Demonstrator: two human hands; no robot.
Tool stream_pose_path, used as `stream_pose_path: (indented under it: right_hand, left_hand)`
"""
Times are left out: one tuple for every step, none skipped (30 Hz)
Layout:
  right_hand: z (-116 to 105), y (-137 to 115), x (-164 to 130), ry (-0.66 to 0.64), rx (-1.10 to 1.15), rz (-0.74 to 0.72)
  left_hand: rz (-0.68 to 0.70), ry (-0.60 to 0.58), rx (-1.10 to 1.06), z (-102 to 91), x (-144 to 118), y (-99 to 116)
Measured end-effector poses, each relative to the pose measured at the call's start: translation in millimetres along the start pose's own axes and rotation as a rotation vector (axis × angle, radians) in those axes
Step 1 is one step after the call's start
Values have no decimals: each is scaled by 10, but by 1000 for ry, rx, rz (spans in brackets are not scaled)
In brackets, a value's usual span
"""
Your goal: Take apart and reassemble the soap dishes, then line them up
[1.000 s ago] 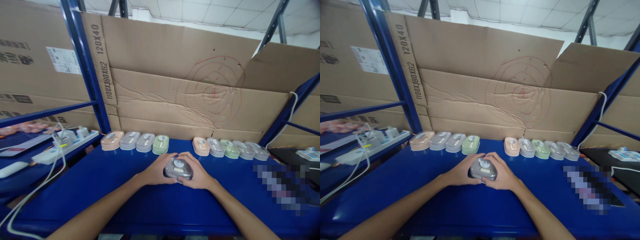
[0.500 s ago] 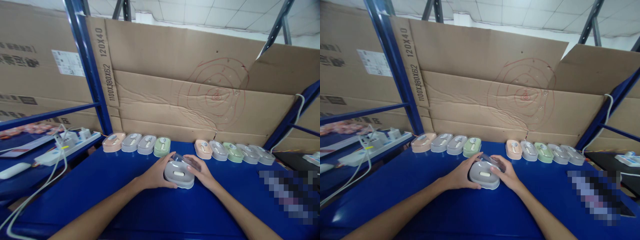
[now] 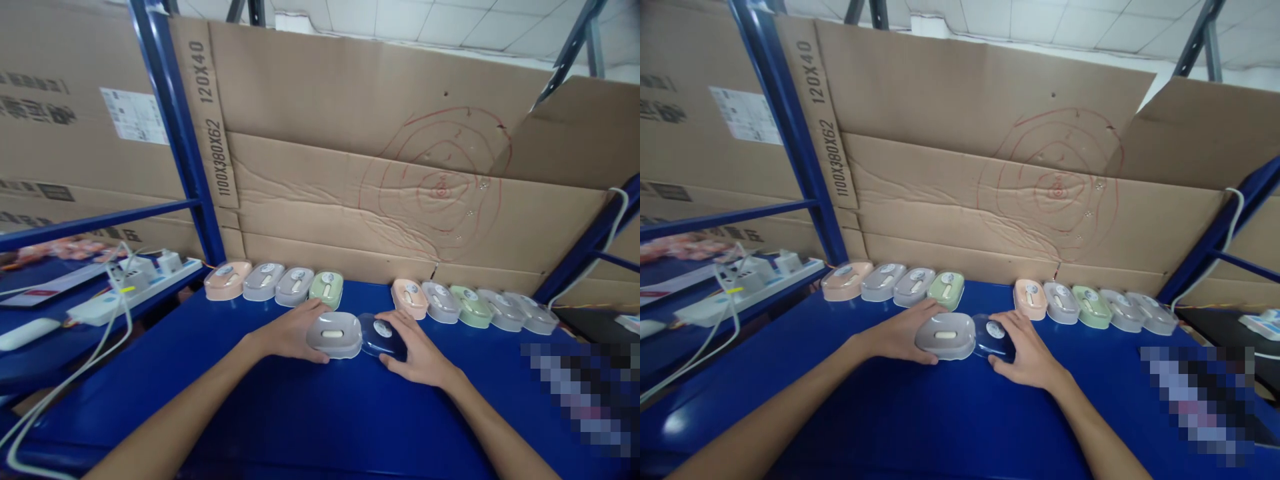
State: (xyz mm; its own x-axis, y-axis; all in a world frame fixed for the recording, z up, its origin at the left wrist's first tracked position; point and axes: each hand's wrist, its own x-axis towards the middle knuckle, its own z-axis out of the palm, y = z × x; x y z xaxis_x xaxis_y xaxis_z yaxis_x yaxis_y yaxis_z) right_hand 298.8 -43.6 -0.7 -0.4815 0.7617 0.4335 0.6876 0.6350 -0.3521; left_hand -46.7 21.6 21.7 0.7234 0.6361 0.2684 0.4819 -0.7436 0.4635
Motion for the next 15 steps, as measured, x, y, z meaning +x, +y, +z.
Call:
stream_pose_path:
  right_hand:
    - [-9, 4, -9, -22, -13, 11]
    - [-20, 7, -17, -33, -29, 27]
    - [-33, 8, -23, -36, -48, 44]
    - [-47, 8, -27, -39, -68, 58]
    - [-61, 6, -30, -46, -90, 66]
    - [-73, 3, -32, -54, -109, 71]
    - [-83, -1, -33, -63, -126, 74]
    - [-88, -6, -34, -71, -138, 76]
    - [-88, -11, -35, -79, -145, 76]
    - [-85, -17, -37, -83, -145, 73]
    - [-76, -23, -40, -82, -139, 69]
    - [-65, -31, -44, -77, -131, 61]
    - [-50, -40, -48, -63, -123, 54]
    - [-33, -54, -52, -42, -117, 47]
    - [-16, -72, -54, -18, -113, 41]
  left_hand:
    - [-1, -9, -13, -9, -6, -2]
    - [-6, -21, -21, -20, -13, -8]
    - [-10, -33, -24, -33, -22, -18]
    - [-11, -42, -25, -48, -32, -30]
    - [-11, -49, -27, -63, -43, -45]
    - [-11, -53, -30, -77, -55, -61]
    - [-14, -51, -34, -88, -68, -77]
    - [-19, -49, -40, -96, -80, -91]
    - [-25, -48, -43, -100, -89, -102]
    - [-31, -48, -43, -98, -96, -108]
    - [-35, -47, -37, -91, -98, -110]
    - [-35, -46, -26, -78, -97, -105]
    - [-34, -45, -12, -60, -91, -96]
    - [-35, -42, 5, -38, -83, -82]
    - [-35, -43, 25, -12, -73, -66]
